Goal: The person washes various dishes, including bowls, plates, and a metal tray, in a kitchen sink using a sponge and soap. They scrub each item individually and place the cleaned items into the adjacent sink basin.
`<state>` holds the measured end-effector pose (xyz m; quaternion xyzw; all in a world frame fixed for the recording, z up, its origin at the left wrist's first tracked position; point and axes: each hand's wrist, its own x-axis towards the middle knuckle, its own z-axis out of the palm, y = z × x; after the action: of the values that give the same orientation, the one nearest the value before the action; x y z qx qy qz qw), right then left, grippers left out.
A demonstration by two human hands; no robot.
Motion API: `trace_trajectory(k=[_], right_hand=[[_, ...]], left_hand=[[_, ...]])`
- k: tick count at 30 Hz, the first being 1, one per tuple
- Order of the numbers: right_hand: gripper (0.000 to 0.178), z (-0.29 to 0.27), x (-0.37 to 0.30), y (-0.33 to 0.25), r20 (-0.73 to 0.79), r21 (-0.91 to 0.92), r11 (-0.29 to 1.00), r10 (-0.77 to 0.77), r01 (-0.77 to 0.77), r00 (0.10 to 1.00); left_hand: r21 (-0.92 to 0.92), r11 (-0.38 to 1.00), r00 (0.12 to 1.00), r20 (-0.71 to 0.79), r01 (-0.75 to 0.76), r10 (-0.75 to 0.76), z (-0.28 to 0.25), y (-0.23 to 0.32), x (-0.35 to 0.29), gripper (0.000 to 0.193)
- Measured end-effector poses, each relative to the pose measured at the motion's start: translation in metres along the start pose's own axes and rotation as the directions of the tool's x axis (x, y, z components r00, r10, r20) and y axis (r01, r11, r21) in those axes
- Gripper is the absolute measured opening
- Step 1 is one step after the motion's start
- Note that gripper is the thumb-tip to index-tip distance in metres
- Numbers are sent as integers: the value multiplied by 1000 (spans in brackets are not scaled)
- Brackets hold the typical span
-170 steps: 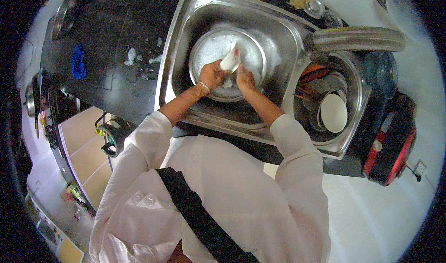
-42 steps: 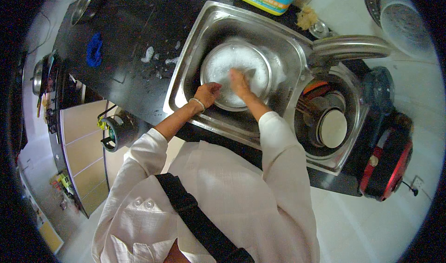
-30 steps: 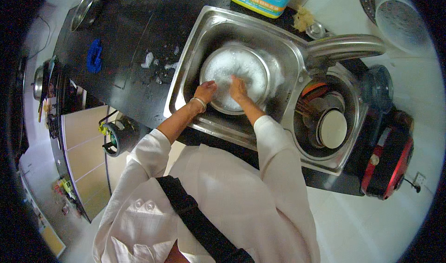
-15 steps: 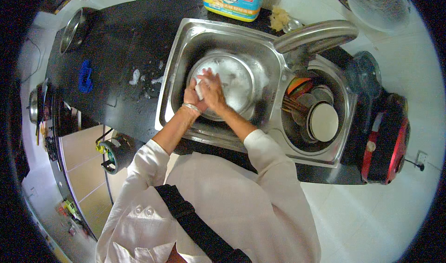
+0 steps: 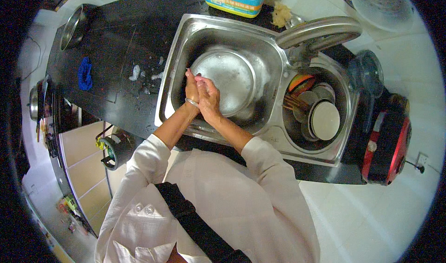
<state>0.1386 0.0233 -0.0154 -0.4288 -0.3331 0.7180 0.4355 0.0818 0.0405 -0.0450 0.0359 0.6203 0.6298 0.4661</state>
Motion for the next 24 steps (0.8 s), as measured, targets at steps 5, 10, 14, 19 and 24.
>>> trace_trajectory(k=[5, 10, 14, 19, 24], right_hand=[[20, -23, 28, 3, -81, -144, 988, -70, 58, 994], [31, -48, 52, 51, -152, -105, 994, -8, -8, 988], [38, -62, 52, 64, -148, -55, 996, 57, -66, 987], [34, -70, 36, 29, -106, -515, 857, -51, -11, 993], [16, -96, -16, -71, -194, -622, 735, -479, 270, 856]], left_hand=[[15, 975, 943, 253, 220, -216, 10, 2, -22, 52], [102, 936, 891, 288, 337, -352, 2, -17, -22, 51], [154, 895, 835, 322, 418, -445, -4, -28, -20, 54], [363, 790, 697, 377, 495, -610, -9, -9, -27, 51], [387, 816, 751, 348, 430, -561, -15, -15, -13, 47]])
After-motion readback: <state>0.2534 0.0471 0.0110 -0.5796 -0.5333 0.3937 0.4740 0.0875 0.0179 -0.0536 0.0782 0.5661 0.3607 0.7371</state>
